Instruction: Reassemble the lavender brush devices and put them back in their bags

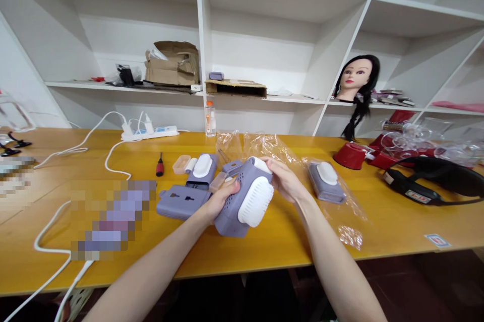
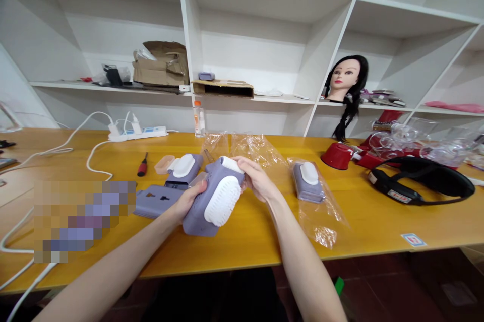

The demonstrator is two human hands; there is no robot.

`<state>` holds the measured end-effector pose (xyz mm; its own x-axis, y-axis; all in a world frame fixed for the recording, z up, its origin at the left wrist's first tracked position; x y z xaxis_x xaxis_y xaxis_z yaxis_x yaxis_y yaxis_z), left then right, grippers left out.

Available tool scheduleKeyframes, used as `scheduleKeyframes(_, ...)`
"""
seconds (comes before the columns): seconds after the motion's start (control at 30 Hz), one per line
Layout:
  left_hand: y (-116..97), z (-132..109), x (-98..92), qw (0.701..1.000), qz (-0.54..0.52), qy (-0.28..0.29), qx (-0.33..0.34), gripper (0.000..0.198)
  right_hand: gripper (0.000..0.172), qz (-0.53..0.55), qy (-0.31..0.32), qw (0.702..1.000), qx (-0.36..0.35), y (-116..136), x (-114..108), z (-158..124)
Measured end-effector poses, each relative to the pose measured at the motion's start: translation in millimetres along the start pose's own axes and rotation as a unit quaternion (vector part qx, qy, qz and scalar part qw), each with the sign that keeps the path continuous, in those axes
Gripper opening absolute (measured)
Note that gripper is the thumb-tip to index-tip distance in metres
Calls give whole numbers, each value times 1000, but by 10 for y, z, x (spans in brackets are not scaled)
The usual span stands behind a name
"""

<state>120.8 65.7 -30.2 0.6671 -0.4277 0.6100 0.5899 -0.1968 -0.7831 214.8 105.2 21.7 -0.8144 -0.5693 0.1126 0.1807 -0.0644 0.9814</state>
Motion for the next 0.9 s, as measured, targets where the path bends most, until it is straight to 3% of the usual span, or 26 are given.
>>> scheduleKeyframes(0.2, -21, -10, 15, 998, 51, 24, 7, 57, 34, -46, 1, 997, -64, 124, 5, -42)
scheduleKeyframes(0.3, -113, -23, 58, 997, 71, 22, 35, 58, 29, -39, -8, 995, -90, 157, 27, -51)
scheduleKeyframes(0.5, -180, -8, 122, 990, 130, 30, 53, 62, 29, -62, -94, 985, -130, 194, -42, -46)
scheduleKeyframes(0.6, -123, 10, 106, 982, 180, 48, 32, 62, 28, -72, -124, 983, -118, 185, -105, -42)
scheduleKeyframes(0.8, -160, 4, 117, 969, 236, 55, 48, 55, 36, -41, -98, 994, -35, 58, -134, -2)
scheduleKeyframes(0.9, -208, -8, 157, 958, 273, 56, 66, 55, 36, -38, -73, 996, -30, 48, -98, 15)
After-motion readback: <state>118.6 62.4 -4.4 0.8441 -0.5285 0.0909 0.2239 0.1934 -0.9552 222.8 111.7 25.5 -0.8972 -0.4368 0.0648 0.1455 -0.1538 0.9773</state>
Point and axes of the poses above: each hand's wrist, its own z-axis towards the middle knuckle, its own x-axis out of the palm, y = z × x, the point moved 10 cm from there along z, towards the middle knuckle, and after that the axes turned 6 degrees about y, right-handed, at the moved point
